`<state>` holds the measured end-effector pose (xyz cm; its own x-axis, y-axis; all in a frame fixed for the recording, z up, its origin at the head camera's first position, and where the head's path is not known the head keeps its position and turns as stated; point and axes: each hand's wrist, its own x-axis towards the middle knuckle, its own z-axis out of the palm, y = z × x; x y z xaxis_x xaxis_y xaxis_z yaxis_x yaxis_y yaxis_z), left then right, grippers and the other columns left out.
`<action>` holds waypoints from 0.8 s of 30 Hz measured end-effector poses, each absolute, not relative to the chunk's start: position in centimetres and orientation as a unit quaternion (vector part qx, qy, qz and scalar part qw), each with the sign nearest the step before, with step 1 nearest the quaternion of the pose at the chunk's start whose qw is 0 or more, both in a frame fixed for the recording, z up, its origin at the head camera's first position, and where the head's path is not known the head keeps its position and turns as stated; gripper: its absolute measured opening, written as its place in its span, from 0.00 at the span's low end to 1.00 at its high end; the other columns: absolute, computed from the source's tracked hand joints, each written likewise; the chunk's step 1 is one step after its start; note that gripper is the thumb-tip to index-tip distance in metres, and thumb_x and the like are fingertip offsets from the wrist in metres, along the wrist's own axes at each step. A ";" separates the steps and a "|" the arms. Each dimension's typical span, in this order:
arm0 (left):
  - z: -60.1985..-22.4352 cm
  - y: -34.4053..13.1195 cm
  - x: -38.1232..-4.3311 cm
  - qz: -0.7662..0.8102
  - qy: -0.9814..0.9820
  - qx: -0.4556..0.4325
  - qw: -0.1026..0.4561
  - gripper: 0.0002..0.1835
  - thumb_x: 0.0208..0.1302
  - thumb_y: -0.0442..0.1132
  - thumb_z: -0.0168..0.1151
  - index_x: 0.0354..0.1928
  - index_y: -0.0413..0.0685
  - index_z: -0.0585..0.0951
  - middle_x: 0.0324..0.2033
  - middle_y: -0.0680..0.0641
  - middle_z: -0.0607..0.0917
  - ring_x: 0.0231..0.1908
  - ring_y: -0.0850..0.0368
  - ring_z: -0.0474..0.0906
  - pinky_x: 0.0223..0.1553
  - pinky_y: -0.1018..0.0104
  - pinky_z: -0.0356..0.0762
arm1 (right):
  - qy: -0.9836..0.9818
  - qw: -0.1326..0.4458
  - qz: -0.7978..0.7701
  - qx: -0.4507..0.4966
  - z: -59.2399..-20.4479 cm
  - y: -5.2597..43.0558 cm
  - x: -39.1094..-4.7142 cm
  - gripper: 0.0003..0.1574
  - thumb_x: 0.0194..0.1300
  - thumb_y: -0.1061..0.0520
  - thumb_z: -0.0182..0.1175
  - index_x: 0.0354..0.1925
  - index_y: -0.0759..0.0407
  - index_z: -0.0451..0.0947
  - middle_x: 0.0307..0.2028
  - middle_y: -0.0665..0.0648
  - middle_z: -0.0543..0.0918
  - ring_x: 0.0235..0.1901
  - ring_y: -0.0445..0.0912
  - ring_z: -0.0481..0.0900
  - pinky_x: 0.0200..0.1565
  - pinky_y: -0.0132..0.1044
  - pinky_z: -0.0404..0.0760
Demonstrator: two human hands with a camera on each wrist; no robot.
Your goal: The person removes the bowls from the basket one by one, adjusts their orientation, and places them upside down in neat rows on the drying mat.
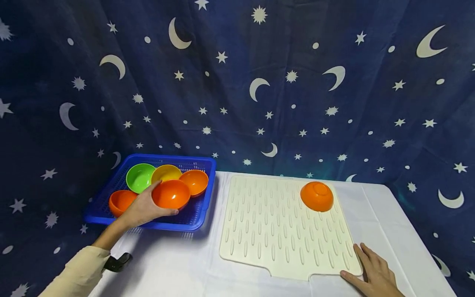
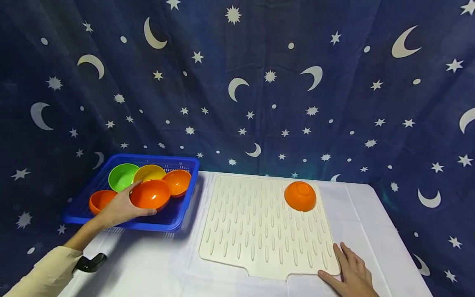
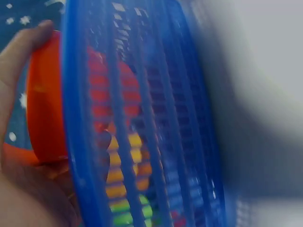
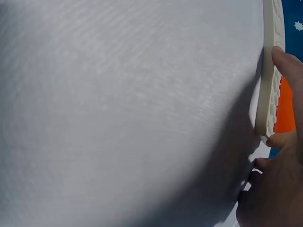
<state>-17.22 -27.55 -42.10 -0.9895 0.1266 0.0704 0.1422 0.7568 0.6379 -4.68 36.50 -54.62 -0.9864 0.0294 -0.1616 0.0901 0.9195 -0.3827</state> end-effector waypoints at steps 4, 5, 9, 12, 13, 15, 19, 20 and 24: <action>-41.7 -25.9 -16.3 -0.341 -0.939 -0.044 0.009 0.67 0.43 0.63 0.82 0.74 0.29 0.58 0.60 0.28 0.75 0.51 0.35 0.78 0.52 0.38 0.77 | 0.976 0.086 -0.198 0.035 -54.1 36.4 -4.9 0.69 0.62 0.26 0.61 0.74 0.77 0.50 0.69 0.81 0.45 0.63 0.80 0.45 0.53 0.80 0.52; -41.5 -25.6 -16.2 -0.336 -0.941 -0.035 0.011 0.67 0.42 0.65 0.81 0.75 0.30 0.58 0.61 0.27 0.75 0.51 0.35 0.78 0.52 0.38 0.77 | 0.976 0.090 -0.198 0.035 -54.0 36.4 -5.0 0.69 0.61 0.26 0.62 0.73 0.77 0.50 0.69 0.81 0.45 0.63 0.80 0.45 0.53 0.79 0.53; -41.2 -24.0 -15.8 -0.319 -0.947 -0.004 0.024 0.69 0.40 0.69 0.79 0.75 0.33 0.59 0.60 0.27 0.75 0.52 0.34 0.77 0.51 0.37 0.77 | 0.974 0.103 -0.197 0.036 -53.5 36.4 -4.8 0.68 0.61 0.26 0.62 0.73 0.76 0.51 0.69 0.80 0.45 0.63 0.79 0.45 0.52 0.78 0.54; -41.1 -23.1 -15.8 -0.316 -0.948 0.008 0.025 0.68 0.39 0.71 0.78 0.75 0.35 0.60 0.61 0.28 0.74 0.53 0.33 0.77 0.52 0.36 0.76 | 0.973 0.111 -0.200 0.041 -53.2 36.4 -4.7 0.68 0.61 0.26 0.62 0.73 0.75 0.51 0.69 0.80 0.44 0.62 0.78 0.44 0.53 0.78 0.52; -41.0 -22.8 -15.8 -0.318 -0.948 0.010 0.026 0.68 0.39 0.71 0.78 0.75 0.36 0.60 0.61 0.28 0.74 0.53 0.33 0.76 0.52 0.36 0.76 | 0.972 0.112 -0.201 0.043 -53.1 36.3 -4.7 0.68 0.61 0.26 0.62 0.73 0.75 0.51 0.69 0.79 0.44 0.62 0.78 0.43 0.54 0.78 0.51; -41.0 -22.4 -15.7 -0.325 -0.945 0.005 0.033 0.67 0.40 0.70 0.79 0.75 0.37 0.60 0.61 0.30 0.75 0.53 0.34 0.76 0.52 0.37 0.76 | 0.972 0.108 -0.205 0.044 -53.1 36.3 -4.7 0.68 0.60 0.26 0.62 0.73 0.75 0.51 0.70 0.79 0.44 0.62 0.78 0.44 0.55 0.78 0.50; -40.8 -21.6 -15.6 -0.333 -0.941 -0.010 0.063 0.66 0.38 0.70 0.80 0.74 0.40 0.63 0.59 0.33 0.77 0.51 0.36 0.78 0.50 0.37 0.77 | 0.973 0.096 -0.207 0.036 -53.3 36.3 -4.7 0.67 0.60 0.27 0.63 0.73 0.74 0.52 0.69 0.79 0.46 0.62 0.77 0.46 0.55 0.78 0.50; -40.8 -21.4 -15.6 -0.337 -0.939 -0.016 0.070 0.66 0.37 0.70 0.80 0.74 0.40 0.63 0.58 0.34 0.78 0.51 0.37 0.78 0.49 0.38 0.78 | 0.974 0.092 -0.206 0.033 -53.4 36.3 -4.7 0.67 0.61 0.27 0.63 0.73 0.74 0.52 0.69 0.78 0.47 0.61 0.77 0.46 0.54 0.77 0.51; -40.6 -20.6 -15.7 -0.352 -0.932 -0.033 0.080 0.65 0.37 0.68 0.82 0.73 0.41 0.64 0.58 0.35 0.79 0.52 0.38 0.79 0.50 0.39 0.78 | 0.974 0.079 -0.209 0.025 -53.5 36.4 -4.5 0.65 0.62 0.28 0.62 0.72 0.74 0.51 0.68 0.78 0.48 0.61 0.77 0.46 0.52 0.76 0.52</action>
<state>-15.67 -20.61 -40.64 -0.9849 0.0049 0.1729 0.1179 0.7507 0.6500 -4.51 36.45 -53.51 -0.9861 0.0156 -0.1653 0.0818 0.9118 -0.4024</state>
